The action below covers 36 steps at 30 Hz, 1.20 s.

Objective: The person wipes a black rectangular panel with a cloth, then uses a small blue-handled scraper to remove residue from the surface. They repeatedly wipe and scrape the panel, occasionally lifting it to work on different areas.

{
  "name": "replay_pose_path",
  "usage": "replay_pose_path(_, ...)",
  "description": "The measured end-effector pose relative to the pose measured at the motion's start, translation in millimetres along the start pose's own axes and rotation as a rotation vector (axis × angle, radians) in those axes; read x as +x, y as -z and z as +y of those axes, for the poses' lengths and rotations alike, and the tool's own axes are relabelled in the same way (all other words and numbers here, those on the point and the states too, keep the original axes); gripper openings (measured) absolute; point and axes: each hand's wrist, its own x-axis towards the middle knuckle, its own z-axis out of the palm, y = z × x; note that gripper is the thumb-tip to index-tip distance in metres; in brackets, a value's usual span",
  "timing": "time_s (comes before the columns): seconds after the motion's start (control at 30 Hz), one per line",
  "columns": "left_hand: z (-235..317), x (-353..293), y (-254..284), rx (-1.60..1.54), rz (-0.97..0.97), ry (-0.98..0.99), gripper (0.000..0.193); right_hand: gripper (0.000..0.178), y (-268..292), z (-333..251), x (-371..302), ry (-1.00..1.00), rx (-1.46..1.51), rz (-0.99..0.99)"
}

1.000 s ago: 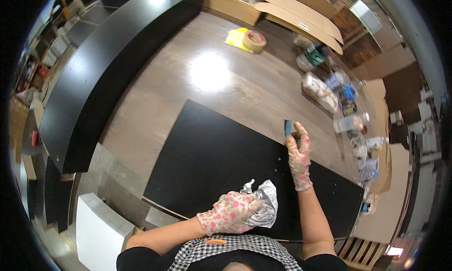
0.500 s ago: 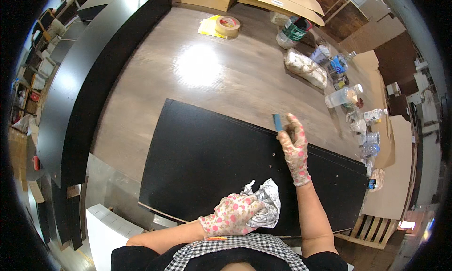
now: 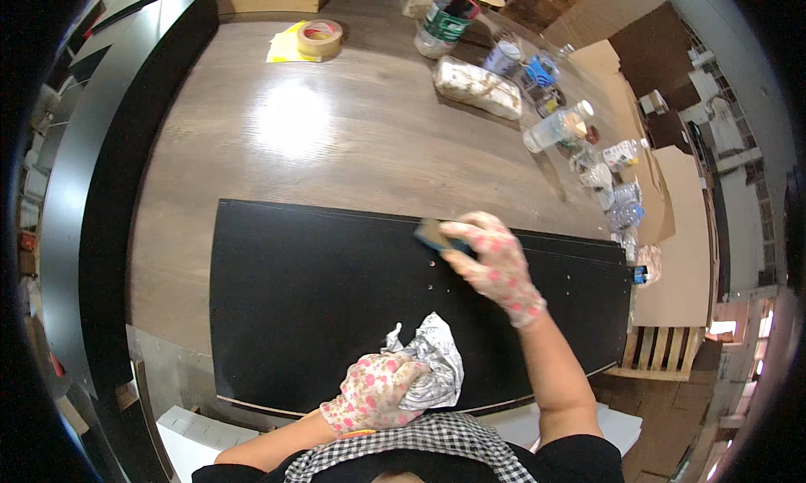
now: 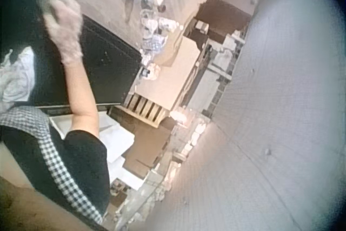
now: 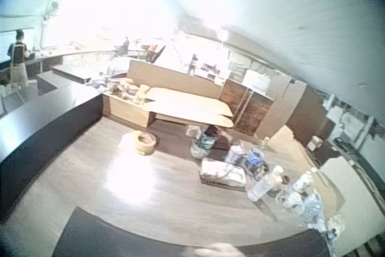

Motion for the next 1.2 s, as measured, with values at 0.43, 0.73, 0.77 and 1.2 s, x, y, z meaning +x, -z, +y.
replay_pose_path(0.43,12.5,10.3,-2.5,0.214,-0.029,0.112,0.056,0.03,14.9,35.8,-39.5,-0.045,-0.056,0.061)
replay_pose_path(0.73,37.8,57.4,-28.0,0.255,-0.225,0.113,0.051,0.031,111.0,108.1,-117.6,-0.448,-0.357,0.088)
replay_pose_path(0.77,44.5,69.7,-37.6,0.271,-0.264,0.109,0.05,0.031,101.4,108.2,-115.2,-0.195,-0.306,0.155)
replay_pose_path(1.2,97.7,155.4,-148.6,0.3,-0.191,0.023,0.051,0.03,197.8,235.0,-245.3,-0.215,-0.518,0.312)
